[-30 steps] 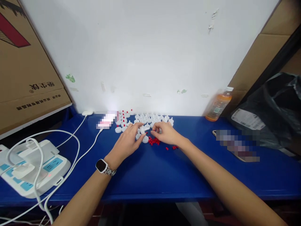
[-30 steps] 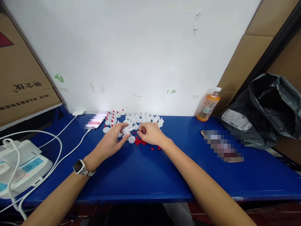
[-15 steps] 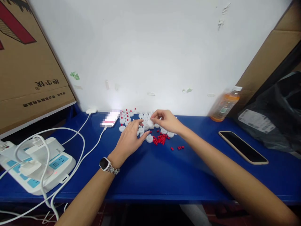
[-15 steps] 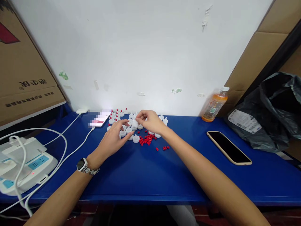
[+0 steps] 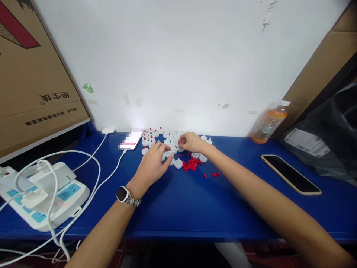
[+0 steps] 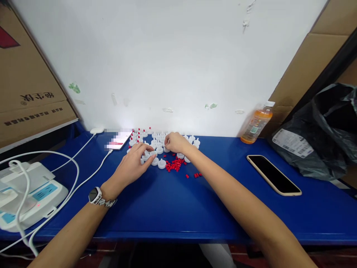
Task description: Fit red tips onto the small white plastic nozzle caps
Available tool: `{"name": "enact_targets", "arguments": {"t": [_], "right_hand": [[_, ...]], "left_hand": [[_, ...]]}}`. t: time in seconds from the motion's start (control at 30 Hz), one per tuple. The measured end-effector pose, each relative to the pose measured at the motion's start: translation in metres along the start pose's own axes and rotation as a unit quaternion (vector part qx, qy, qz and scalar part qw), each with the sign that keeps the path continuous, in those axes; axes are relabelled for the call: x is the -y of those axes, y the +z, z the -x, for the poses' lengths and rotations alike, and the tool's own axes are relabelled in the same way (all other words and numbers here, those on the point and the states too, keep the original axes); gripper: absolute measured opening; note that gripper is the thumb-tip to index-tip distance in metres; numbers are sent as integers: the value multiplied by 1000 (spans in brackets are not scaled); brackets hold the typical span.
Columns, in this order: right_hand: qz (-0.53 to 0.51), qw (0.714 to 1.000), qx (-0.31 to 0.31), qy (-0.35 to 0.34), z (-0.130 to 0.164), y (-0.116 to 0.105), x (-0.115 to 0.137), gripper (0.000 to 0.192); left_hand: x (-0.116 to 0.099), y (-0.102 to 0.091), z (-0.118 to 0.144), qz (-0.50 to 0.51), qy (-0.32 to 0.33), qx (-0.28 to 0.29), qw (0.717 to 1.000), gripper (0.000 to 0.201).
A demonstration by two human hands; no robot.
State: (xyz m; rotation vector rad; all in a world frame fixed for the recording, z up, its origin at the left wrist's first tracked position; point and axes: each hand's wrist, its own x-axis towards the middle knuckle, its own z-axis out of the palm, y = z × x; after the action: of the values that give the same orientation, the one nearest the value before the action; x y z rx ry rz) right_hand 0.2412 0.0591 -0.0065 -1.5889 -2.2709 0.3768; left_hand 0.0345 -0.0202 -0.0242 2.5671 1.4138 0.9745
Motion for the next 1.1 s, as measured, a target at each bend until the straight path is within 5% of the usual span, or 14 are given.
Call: {"name": "enact_targets", "arguments": {"t": [0.2,0.33,0.57,0.7,0.83,0.93,1.1], "right_hand": [[49,996,-65,-24,-18,3,20,22],[47,996,-34,-66,-45,16,46,18],[44,995,-11,-83,-77,39,71,28],[52,994,-14,-99,-81,44,75,17],[-51,992,-63,-93,-69,37,72,12],[-213,971,-66,-92,-46,28,66,11],[-370,926,-16,-75,7,16,57,18]], "left_hand": [[13,-10,0,-12,-63,55,996,9],[21,-13,1,13,-95,73,993,6],[36,-14,3,84,-105,48,990,12],[42,-21,5,66,-133,6,989,15],[44,-24,5,29,-156,-81,984,11],[39,-21,4,2,-134,-119,984,26],[25,-13,3,23,-70,-60,996,37]]}}
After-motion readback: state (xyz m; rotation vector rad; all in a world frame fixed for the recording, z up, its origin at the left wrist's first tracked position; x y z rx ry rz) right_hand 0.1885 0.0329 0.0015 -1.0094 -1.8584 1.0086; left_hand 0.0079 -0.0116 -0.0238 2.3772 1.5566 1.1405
